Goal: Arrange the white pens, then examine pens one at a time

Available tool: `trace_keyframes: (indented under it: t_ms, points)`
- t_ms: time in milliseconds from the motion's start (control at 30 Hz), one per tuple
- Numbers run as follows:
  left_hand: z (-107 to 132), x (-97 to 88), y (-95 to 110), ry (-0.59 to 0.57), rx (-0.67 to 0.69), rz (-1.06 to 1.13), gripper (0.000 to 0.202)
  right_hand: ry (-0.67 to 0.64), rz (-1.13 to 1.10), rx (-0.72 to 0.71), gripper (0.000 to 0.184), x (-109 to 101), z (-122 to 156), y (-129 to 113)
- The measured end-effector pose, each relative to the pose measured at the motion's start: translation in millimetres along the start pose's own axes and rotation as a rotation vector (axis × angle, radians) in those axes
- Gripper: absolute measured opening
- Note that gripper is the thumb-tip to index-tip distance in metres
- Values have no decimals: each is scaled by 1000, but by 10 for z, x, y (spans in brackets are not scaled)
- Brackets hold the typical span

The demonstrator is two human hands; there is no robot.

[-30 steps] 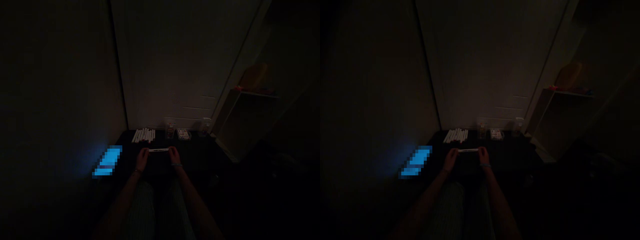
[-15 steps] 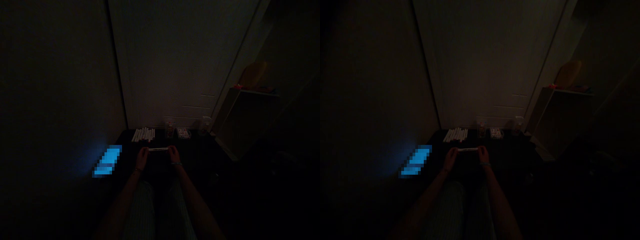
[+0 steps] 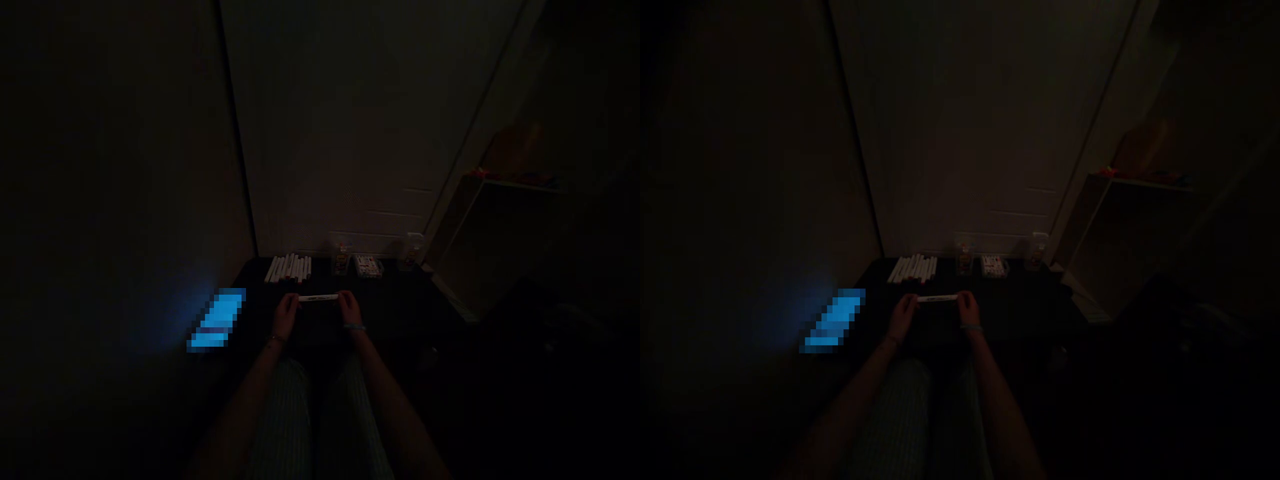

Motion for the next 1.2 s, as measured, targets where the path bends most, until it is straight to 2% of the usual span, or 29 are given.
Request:
trace_keyframes:
  t_ms: [500,833,1200]
  points:
    - [-1,10,-12,-31,18,-15,33,-5,-17,-23,28,4,-32,58]
    - [-11,10,-8,-23,59,-17,31,7,13,-20,29,-4,-1,9]
    - [-3,8,2,-21,16,-7,32,12,-14,13,29,2,9,-28]
Point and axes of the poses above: each hand's wrist, its own z-axis away from the middle knuckle, its own x-axis out of the palm, y = z × x, the point moved 6 cm from there along -z, towards the middle knuckle, and after that the axes turned 8 degrees about x, right-handed, at the moved point
